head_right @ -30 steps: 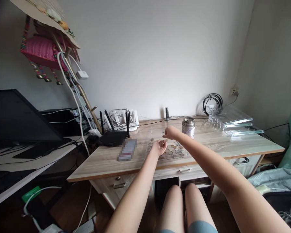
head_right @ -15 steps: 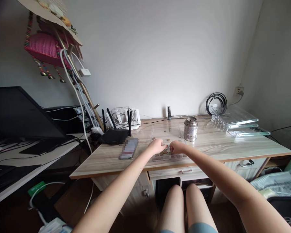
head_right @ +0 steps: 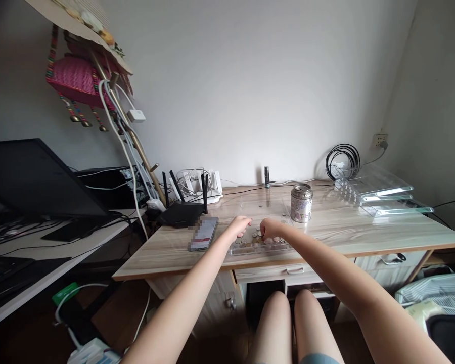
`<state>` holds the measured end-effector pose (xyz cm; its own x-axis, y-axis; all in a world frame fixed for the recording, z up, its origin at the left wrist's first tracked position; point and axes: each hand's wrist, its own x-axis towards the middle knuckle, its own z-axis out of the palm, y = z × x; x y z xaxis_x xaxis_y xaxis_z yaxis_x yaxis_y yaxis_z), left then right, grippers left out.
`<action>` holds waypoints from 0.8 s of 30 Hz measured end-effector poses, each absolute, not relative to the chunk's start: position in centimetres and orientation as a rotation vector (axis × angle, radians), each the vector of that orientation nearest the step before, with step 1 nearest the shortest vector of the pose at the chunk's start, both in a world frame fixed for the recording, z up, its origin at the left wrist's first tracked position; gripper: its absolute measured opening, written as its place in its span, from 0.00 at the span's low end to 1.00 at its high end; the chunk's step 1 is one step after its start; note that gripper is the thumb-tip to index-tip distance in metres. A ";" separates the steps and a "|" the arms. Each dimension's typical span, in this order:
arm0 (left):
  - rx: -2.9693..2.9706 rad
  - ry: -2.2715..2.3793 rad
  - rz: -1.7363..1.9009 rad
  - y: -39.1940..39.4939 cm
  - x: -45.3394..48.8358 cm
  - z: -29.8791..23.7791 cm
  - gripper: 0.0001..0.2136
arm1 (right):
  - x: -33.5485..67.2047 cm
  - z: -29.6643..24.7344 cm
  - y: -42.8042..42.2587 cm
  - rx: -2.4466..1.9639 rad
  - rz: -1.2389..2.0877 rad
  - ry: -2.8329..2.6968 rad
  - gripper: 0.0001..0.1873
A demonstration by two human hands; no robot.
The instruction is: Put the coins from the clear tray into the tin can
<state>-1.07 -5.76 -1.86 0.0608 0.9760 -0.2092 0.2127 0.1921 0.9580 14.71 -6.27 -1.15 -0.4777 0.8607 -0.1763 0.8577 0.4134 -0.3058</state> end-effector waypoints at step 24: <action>0.163 0.763 1.327 -8.0 -1.5 -1.0 0.07 | 14.1 0.7 -5.2 -1.880 0.869 -2.452 0.18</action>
